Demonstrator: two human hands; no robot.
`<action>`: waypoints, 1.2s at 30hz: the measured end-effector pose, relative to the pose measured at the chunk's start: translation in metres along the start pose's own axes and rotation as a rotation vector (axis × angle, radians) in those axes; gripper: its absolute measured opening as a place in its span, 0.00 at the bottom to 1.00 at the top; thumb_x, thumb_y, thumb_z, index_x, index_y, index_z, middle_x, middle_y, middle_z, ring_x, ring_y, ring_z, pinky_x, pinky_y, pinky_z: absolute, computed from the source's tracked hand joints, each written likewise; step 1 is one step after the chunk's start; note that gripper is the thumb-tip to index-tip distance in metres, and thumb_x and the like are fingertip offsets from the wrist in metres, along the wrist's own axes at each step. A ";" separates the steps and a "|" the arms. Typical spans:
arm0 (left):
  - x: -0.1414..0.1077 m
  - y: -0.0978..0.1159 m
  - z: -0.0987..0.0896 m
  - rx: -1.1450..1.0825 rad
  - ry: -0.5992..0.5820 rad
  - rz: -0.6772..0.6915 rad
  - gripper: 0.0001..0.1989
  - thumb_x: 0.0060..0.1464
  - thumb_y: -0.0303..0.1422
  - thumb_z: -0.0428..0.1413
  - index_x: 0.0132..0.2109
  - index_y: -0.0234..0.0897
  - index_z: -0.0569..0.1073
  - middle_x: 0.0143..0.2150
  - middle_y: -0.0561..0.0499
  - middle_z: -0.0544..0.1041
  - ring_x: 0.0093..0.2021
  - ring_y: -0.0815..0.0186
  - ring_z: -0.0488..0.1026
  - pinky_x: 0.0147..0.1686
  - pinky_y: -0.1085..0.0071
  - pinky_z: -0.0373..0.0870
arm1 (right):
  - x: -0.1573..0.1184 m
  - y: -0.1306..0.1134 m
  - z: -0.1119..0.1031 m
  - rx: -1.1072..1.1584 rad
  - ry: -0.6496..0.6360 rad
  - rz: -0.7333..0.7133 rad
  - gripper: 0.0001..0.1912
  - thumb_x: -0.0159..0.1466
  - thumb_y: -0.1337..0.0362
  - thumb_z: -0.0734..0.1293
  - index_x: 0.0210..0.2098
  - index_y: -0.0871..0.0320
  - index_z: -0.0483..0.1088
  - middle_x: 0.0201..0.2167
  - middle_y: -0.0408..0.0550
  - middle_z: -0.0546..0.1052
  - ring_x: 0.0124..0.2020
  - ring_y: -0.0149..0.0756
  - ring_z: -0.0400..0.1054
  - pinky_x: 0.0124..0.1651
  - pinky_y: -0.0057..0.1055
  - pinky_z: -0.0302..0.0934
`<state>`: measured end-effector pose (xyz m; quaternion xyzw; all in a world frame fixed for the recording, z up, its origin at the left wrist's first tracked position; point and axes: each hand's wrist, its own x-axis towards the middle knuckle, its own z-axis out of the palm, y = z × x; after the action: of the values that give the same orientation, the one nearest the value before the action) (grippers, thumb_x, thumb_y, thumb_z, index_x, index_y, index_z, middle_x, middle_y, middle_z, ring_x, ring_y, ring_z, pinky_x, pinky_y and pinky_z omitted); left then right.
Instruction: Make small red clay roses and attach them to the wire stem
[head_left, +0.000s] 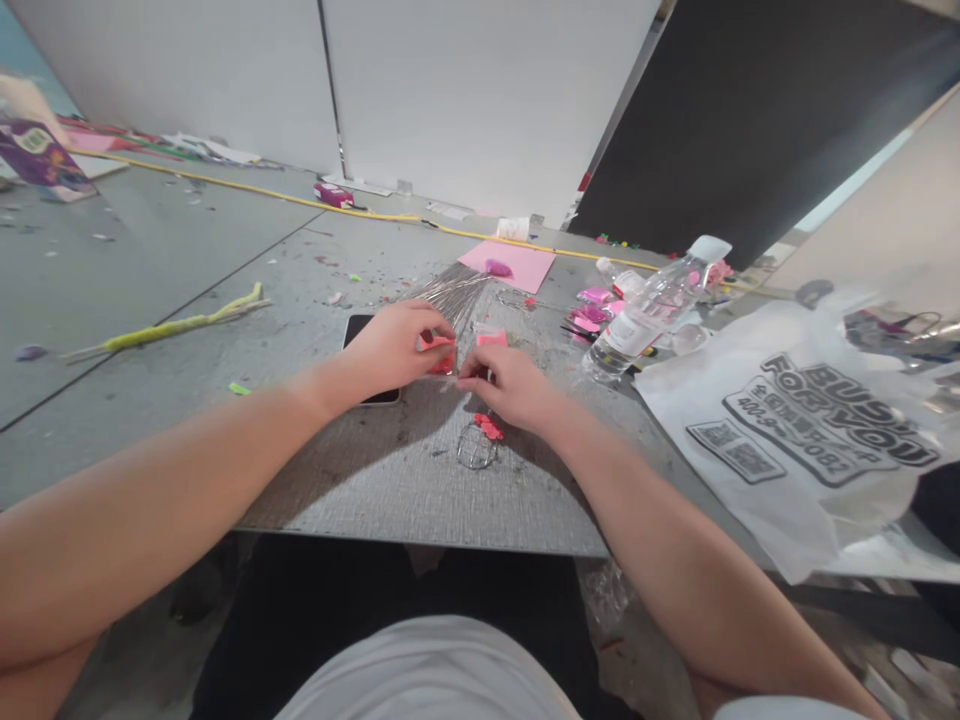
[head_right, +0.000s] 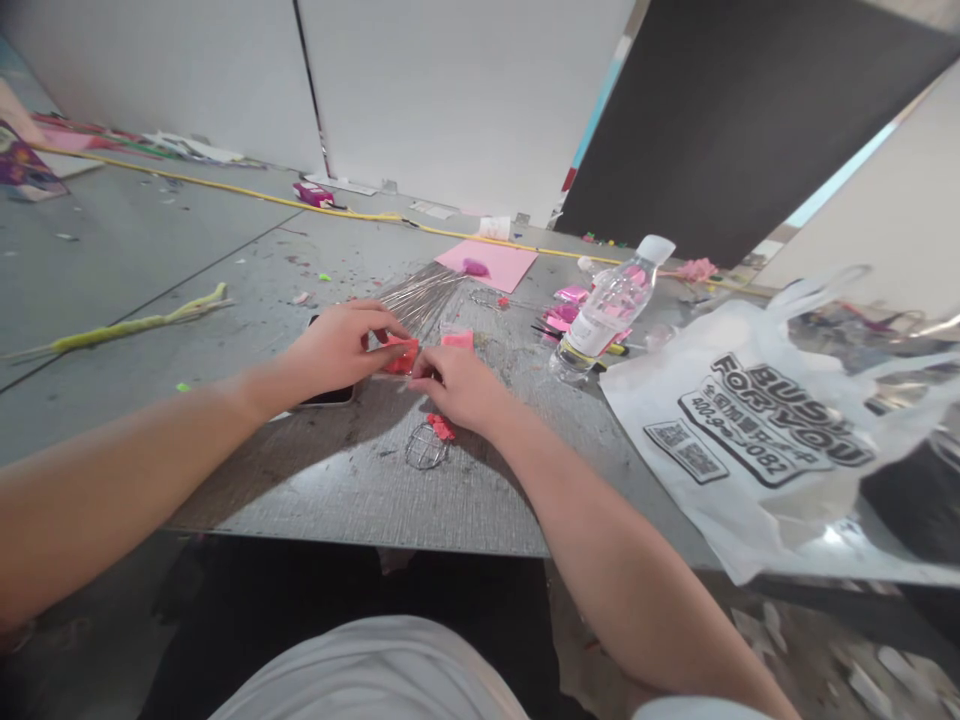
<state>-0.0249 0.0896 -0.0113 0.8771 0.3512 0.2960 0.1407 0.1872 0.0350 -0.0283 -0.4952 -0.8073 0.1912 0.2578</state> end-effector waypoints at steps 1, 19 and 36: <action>0.000 0.005 -0.002 -0.051 -0.025 -0.036 0.08 0.60 0.34 0.61 0.41 0.35 0.82 0.40 0.47 0.81 0.38 0.64 0.76 0.40 0.68 0.70 | 0.000 0.000 -0.001 -0.001 0.030 -0.024 0.05 0.66 0.67 0.72 0.33 0.56 0.73 0.31 0.43 0.77 0.32 0.33 0.68 0.39 0.32 0.59; -0.005 0.003 -0.001 -0.568 -0.369 -0.259 0.14 0.55 0.46 0.65 0.42 0.43 0.86 0.36 0.51 0.82 0.33 0.67 0.72 0.36 0.68 0.67 | -0.004 0.009 -0.008 -0.326 0.295 -0.434 0.08 0.72 0.61 0.68 0.37 0.54 0.79 0.36 0.50 0.83 0.41 0.43 0.74 0.47 0.40 0.67; 0.003 0.005 -0.008 -0.162 -0.057 -0.206 0.26 0.67 0.50 0.50 0.26 0.38 0.69 0.24 0.53 0.63 0.28 0.67 0.61 0.31 0.67 0.55 | 0.000 0.012 -0.001 -0.235 -0.176 -0.284 0.11 0.73 0.66 0.66 0.40 0.57 0.81 0.41 0.51 0.79 0.44 0.39 0.72 0.48 0.37 0.65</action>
<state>-0.0255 0.0889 -0.0018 0.8302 0.4101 0.2826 0.2506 0.1966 0.0403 -0.0344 -0.3847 -0.9051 0.0999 0.1512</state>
